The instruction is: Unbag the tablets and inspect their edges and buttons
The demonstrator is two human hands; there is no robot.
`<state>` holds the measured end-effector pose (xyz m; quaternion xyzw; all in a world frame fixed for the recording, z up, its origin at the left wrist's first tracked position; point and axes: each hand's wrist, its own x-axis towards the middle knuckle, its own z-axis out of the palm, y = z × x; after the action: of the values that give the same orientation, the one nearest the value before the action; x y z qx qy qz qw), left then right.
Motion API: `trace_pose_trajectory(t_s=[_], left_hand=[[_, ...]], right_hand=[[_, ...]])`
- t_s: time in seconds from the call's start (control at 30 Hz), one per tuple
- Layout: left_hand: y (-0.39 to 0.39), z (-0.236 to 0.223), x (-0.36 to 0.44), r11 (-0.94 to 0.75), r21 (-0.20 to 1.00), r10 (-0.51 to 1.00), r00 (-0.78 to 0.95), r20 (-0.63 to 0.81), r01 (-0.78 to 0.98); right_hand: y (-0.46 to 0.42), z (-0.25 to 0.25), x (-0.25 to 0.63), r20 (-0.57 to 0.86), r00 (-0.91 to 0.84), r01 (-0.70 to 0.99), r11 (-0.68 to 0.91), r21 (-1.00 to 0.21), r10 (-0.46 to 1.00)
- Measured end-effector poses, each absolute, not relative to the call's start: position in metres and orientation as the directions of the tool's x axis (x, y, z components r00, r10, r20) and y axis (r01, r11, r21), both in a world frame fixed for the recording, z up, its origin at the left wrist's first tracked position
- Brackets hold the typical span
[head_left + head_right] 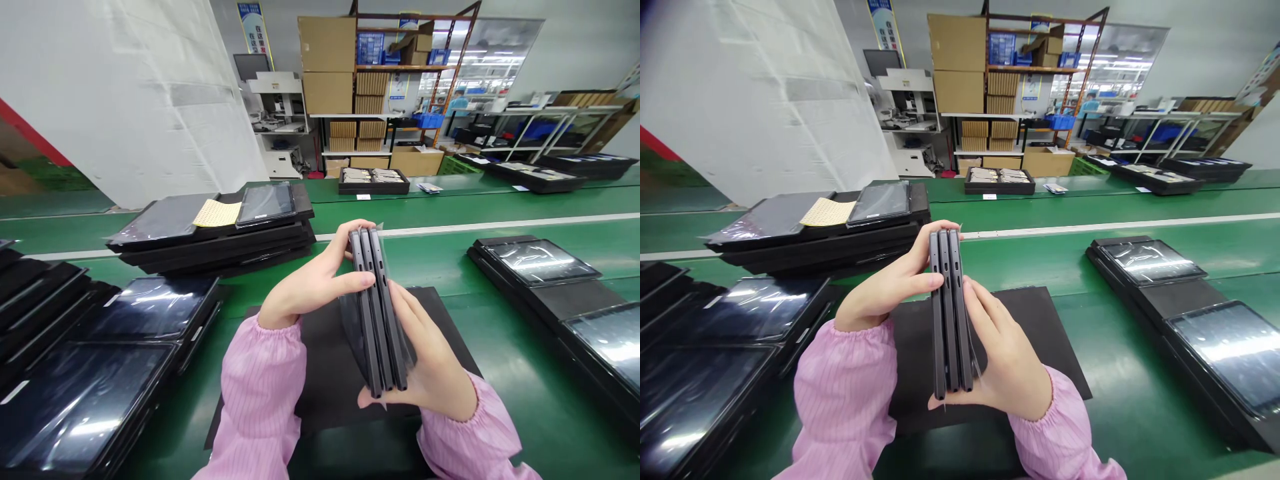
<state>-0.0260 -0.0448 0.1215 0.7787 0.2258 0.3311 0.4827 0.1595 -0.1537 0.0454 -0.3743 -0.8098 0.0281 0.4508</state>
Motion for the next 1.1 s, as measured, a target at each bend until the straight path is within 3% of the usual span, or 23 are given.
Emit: trace_pose_trajectory(t_s=[0.47,0.93,1.1], left_hand=[[-0.054,0.119,-0.019,-0.361,0.926,0.776,0.585,0.235,0.107],[-0.054,0.12,-0.018,-0.365,0.921,0.76,0.615,0.211,0.135],[-0.052,0.119,-0.017,-0.366,0.922,0.752,0.623,0.214,0.125]], right_hand=[[-0.153,0.048,0.16,0.72,-0.319,0.567,0.733,-0.376,0.617],[-0.152,0.048,0.16,0.724,-0.335,0.603,0.727,-0.328,0.604],[-0.152,0.042,0.158,0.762,-0.28,0.557,0.745,-0.366,0.584]])
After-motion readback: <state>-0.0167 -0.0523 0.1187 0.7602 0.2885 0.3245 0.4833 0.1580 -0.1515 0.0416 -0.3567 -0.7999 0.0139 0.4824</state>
